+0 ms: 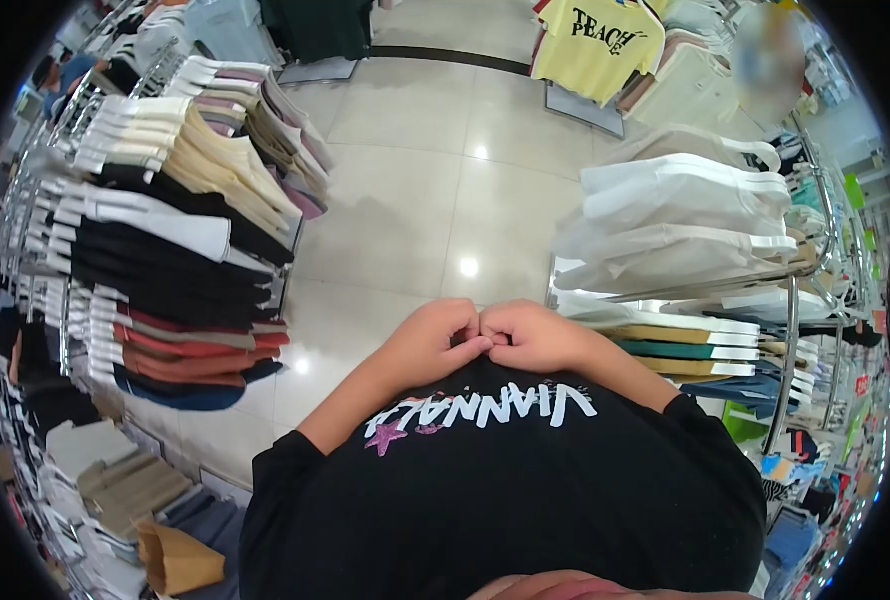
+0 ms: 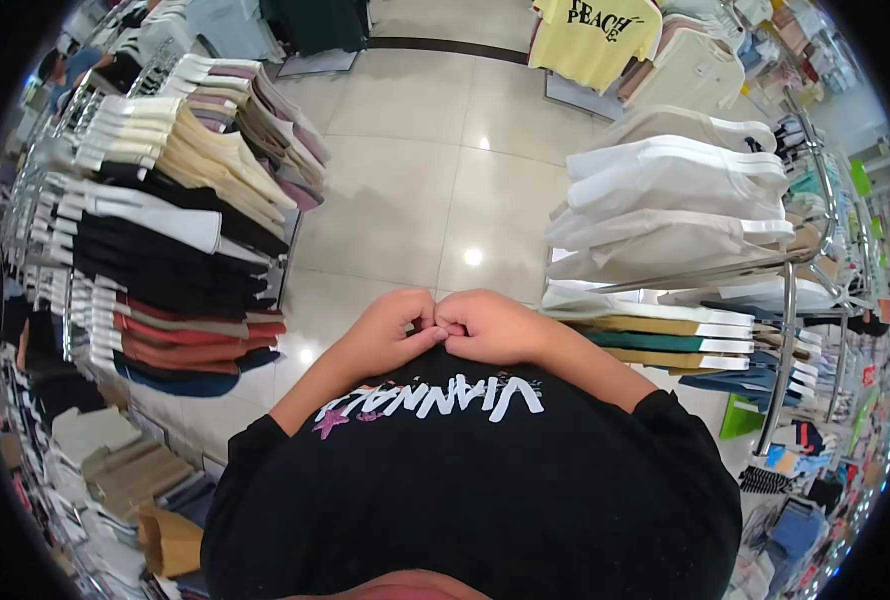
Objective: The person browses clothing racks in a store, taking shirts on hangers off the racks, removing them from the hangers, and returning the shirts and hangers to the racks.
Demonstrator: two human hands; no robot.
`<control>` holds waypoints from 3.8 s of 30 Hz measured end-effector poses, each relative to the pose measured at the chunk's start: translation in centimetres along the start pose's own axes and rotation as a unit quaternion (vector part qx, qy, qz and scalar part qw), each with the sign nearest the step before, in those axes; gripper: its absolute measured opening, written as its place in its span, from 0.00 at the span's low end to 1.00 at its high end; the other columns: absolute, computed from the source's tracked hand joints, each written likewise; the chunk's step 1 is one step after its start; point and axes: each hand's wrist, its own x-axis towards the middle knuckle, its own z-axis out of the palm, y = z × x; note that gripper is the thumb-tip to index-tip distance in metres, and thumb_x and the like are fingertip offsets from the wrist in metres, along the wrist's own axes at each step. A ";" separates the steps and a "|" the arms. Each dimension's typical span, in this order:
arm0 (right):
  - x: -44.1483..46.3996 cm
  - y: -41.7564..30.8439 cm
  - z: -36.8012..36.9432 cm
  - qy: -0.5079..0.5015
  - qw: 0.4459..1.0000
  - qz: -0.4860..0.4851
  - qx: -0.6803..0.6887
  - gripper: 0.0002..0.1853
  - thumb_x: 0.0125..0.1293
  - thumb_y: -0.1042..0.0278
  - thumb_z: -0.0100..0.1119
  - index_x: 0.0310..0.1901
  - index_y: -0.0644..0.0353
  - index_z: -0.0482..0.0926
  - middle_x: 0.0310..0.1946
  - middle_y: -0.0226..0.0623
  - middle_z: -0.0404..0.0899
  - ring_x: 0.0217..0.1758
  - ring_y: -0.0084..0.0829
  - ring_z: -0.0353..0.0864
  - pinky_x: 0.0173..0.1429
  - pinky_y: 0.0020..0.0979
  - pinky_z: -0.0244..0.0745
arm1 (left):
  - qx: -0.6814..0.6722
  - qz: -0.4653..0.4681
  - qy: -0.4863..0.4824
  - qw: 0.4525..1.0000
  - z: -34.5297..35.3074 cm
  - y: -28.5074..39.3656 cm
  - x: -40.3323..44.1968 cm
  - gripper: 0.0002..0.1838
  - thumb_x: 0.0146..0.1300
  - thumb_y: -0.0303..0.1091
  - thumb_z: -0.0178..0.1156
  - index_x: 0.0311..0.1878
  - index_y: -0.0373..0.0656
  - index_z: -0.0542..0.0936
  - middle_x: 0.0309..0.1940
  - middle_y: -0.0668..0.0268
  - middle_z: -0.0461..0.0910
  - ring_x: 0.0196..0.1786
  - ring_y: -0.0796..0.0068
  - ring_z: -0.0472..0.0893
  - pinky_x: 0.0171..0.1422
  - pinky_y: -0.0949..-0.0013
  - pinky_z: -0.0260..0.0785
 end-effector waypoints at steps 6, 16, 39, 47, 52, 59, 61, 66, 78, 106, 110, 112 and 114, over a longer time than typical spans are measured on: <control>8.5 -0.5 -1.5 -0.069 0.994 0.010 -0.087 0.09 0.61 0.66 0.63 0.30 0.60 0.75 0.29 0.42 0.78 0.35 0.48 0.78 0.39 0.49 0.71 | -0.077 -0.052 0.027 0.995 -5.4 -5.2 -0.2 0.15 0.65 0.36 0.70 0.31 0.41 0.74 0.30 0.63 0.76 0.35 0.66 0.75 0.40 0.64 0.69; 19.6 3.1 -9.5 -0.204 0.959 -0.036 -0.196 0.08 0.59 0.64 0.63 0.28 0.59 0.82 0.28 0.44 0.84 0.35 0.51 0.84 0.42 0.52 0.77 | -0.107 -0.137 0.088 0.981 -10.0 -9.4 6.7 0.19 0.63 0.30 0.72 0.25 0.40 0.70 0.27 0.65 0.75 0.35 0.71 0.74 0.44 0.66 0.67; 24.6 14.4 -41.5 -0.132 0.963 -0.027 -0.234 0.08 0.54 0.65 0.63 0.29 0.62 0.84 0.27 0.49 0.84 0.35 0.54 0.84 0.43 0.52 0.78 | 0.001 -0.140 0.144 0.980 -13.6 -10.9 43.0 0.18 0.56 0.24 0.67 0.23 0.42 0.64 0.22 0.71 0.67 0.30 0.80 0.64 0.36 0.70 0.61; 21.1 19.5 -49.9 -0.022 0.985 0.091 -0.143 0.09 0.57 0.64 0.62 0.29 0.61 0.85 0.28 0.49 0.84 0.34 0.52 0.84 0.42 0.50 0.77 | -0.021 -0.083 0.004 0.996 -13.4 -12.8 56.7 0.22 0.60 0.31 0.73 0.22 0.40 0.67 0.23 0.67 0.69 0.28 0.75 0.67 0.34 0.66 0.63; 18.8 24.9 -54.1 0.149 0.980 0.127 -0.029 0.11 0.61 0.62 0.62 0.32 0.62 0.84 0.28 0.49 0.84 0.34 0.52 0.83 0.43 0.49 0.77 | -0.013 -0.040 -0.140 0.989 -13.7 -14.3 67.9 0.20 0.65 0.36 0.72 0.26 0.40 0.71 0.24 0.66 0.71 0.30 0.75 0.69 0.34 0.66 0.64; 16.8 28.8 -61.1 0.283 0.923 0.230 0.125 0.11 0.68 0.63 0.60 0.38 0.64 0.81 0.31 0.47 0.83 0.34 0.42 0.81 0.43 0.41 0.75 | -0.031 -0.001 -0.327 0.945 -12.9 -14.9 83.1 0.14 0.70 0.36 0.68 0.33 0.40 0.76 0.29 0.67 0.77 0.34 0.76 0.74 0.40 0.68 0.69; 16.4 28.7 -62.6 0.335 0.903 0.244 0.111 0.11 0.69 0.63 0.60 0.37 0.64 0.80 0.30 0.46 0.82 0.32 0.39 0.79 0.42 0.40 0.74 | -0.035 0.008 -0.368 0.929 -12.7 -14.9 86.1 0.13 0.70 0.36 0.68 0.34 0.40 0.76 0.30 0.67 0.77 0.35 0.76 0.74 0.40 0.68 0.69; 14.5 29.7 -65.5 0.377 0.868 0.270 0.177 0.12 0.71 0.62 0.60 0.37 0.65 0.80 0.30 0.45 0.81 0.34 0.38 0.79 0.43 0.40 0.74 | 0.000 0.089 -0.442 0.893 -11.1 -15.0 92.3 0.10 0.69 0.36 0.68 0.38 0.39 0.80 0.34 0.61 0.81 0.38 0.65 0.80 0.44 0.63 0.72; 8.7 36.9 -74.8 0.374 0.887 0.204 0.177 0.20 0.82 0.51 0.52 0.48 0.63 0.81 0.42 0.47 0.84 0.47 0.44 0.83 0.55 0.42 0.75 | 0.109 0.164 -0.450 0.871 -5.0 -12.6 103.8 0.07 0.65 0.33 0.64 0.40 0.39 0.80 0.36 0.55 0.82 0.43 0.50 0.81 0.49 0.55 0.73; -20.5 52.1 -99.7 0.430 0.867 0.198 0.155 0.19 0.80 0.56 0.55 0.41 0.67 0.80 0.34 0.46 0.82 0.37 0.42 0.79 0.48 0.40 0.75 | 0.129 0.158 -0.517 0.832 24.6 -1.8 134.0 0.14 0.68 0.42 0.63 0.46 0.41 0.81 0.40 0.56 0.83 0.47 0.52 0.81 0.53 0.55 0.73; -22.8 54.3 -105.4 0.436 0.842 0.274 0.161 0.20 0.81 0.56 0.55 0.38 0.67 0.79 0.29 0.42 0.78 0.36 0.36 0.77 0.47 0.38 0.73 | 0.120 0.237 -0.454 0.850 27.0 -1.9 142.0 0.15 0.66 0.38 0.65 0.52 0.42 0.80 0.49 0.54 0.82 0.53 0.49 0.80 0.60 0.54 0.73; -23.8 55.9 -108.7 0.448 0.811 0.330 0.180 0.18 0.80 0.58 0.56 0.39 0.67 0.80 0.28 0.43 0.78 0.34 0.35 0.76 0.45 0.37 0.74 | 0.116 0.312 -0.371 0.867 27.2 -2.7 146.6 0.16 0.66 0.35 0.65 0.55 0.42 0.79 0.52 0.53 0.81 0.55 0.48 0.80 0.63 0.54 0.72; -23.8 56.2 -112.6 0.477 0.796 0.333 0.167 0.17 0.79 0.60 0.56 0.38 0.67 0.79 0.28 0.42 0.77 0.33 0.34 0.76 0.45 0.36 0.74 | 0.142 0.359 -0.174 0.906 26.8 -4.1 151.1 0.17 0.65 0.30 0.64 0.57 0.41 0.78 0.55 0.51 0.78 0.59 0.45 0.78 0.68 0.52 0.69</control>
